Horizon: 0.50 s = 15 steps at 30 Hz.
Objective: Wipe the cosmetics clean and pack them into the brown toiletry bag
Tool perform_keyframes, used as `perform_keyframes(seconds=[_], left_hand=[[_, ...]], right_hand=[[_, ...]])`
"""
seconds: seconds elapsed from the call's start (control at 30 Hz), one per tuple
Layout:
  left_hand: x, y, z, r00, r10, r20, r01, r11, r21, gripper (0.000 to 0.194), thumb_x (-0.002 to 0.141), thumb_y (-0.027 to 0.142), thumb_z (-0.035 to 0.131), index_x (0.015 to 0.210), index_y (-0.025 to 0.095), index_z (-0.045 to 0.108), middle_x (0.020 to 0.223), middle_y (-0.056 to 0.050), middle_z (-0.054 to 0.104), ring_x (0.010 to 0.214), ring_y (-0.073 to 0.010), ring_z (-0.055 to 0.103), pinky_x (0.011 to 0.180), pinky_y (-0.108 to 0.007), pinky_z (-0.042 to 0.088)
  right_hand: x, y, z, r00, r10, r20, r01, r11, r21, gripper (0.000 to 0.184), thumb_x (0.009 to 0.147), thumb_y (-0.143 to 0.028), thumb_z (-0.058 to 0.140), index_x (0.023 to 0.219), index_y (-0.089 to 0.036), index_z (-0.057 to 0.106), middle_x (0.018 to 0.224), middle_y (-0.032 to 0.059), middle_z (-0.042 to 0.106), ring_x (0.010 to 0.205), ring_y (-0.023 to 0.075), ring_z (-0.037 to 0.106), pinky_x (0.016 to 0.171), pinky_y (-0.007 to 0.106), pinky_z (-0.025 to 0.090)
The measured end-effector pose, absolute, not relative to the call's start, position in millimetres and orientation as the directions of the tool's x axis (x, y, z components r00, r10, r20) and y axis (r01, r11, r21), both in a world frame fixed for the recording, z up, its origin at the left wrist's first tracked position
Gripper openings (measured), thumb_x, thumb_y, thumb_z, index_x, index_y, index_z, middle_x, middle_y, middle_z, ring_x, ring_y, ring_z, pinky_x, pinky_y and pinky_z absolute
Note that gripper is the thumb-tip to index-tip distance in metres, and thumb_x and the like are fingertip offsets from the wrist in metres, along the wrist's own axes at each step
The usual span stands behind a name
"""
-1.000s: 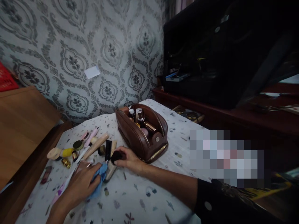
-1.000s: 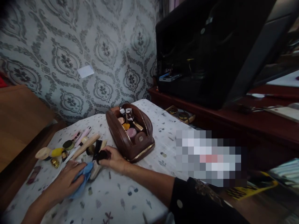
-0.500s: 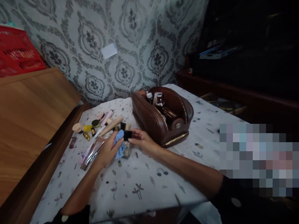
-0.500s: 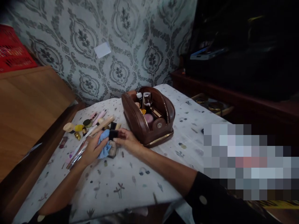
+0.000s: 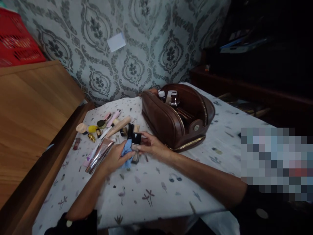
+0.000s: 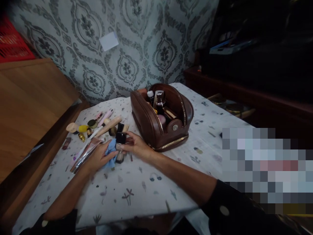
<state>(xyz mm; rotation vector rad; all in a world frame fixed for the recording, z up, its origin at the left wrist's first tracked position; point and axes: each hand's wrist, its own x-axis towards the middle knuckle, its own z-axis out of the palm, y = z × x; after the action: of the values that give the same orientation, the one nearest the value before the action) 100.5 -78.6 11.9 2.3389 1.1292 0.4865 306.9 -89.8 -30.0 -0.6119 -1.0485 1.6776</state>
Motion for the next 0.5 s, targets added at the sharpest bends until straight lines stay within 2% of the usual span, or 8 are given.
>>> perform_keyframes(seconds=[0.17,0.27,0.33,0.43,0.5], left_hand=[[105,-78,10,0.551,0.827,0.111,0.480,-0.423,0.768,0.033,0.094,0.047,0.056,0.099,0.015,0.061,0.084,-0.002,0.064,0.077,-0.0172,0.058,0.071,-0.027,0.046],[108,-80,8,0.472,0.869,0.150,0.421,-0.372,0.828,0.034,0.094,0.049,0.056,0.098,0.016,0.063,0.084,-0.002,0.063,0.078,-0.0176,0.057,0.072,-0.028,0.046],[109,-80,8,0.393,0.901,0.184,0.369,-0.338,0.866,0.034,0.092,0.050,0.060,0.100,0.017,0.062,0.087,-0.002,0.063,0.081,-0.0182,0.058,0.074,-0.028,0.048],[108,-79,7,0.338,0.923,0.183,0.256,-0.277,0.926,0.039,0.085,0.052,0.069,0.104,0.019,0.061,0.093,-0.001,0.063,0.089,-0.0192,0.059,0.079,-0.028,0.050],[108,-78,6,0.355,0.925,0.137,0.182,-0.212,0.960,0.043,0.081,0.054,0.073,0.103,0.019,0.064,0.093,-0.002,0.064,0.089,-0.0190,0.060,0.079,-0.027,0.051]], right_hand=[[305,-93,-36,-0.445,0.884,0.142,-0.402,-0.055,-0.914,0.056,0.070,-0.042,0.086,0.113,-0.019,0.057,0.098,0.0024,0.066,0.083,0.0147,0.062,0.069,0.026,0.052],[303,-96,-37,-0.488,0.855,0.175,-0.358,-0.013,-0.934,0.064,0.076,-0.050,0.080,0.126,-0.021,0.051,0.094,0.0015,0.063,0.080,0.0147,0.060,0.067,0.026,0.050],[303,-99,-35,-0.509,0.838,0.198,-0.350,0.009,-0.937,0.068,0.079,-0.054,0.076,0.132,-0.022,0.048,0.094,0.0015,0.063,0.082,0.0152,0.060,0.072,0.028,0.050],[304,-106,-27,-0.536,0.817,0.212,-0.291,0.057,-0.955,0.060,0.086,-0.057,0.068,0.132,-0.022,0.051,0.096,0.0022,0.062,0.085,0.0168,0.059,0.080,0.032,0.049],[306,-109,-22,-0.546,0.815,0.193,-0.202,0.096,-0.975,0.051,0.090,-0.057,0.062,0.127,-0.021,0.055,0.088,0.0011,0.060,0.078,0.0163,0.056,0.073,0.030,0.048]])
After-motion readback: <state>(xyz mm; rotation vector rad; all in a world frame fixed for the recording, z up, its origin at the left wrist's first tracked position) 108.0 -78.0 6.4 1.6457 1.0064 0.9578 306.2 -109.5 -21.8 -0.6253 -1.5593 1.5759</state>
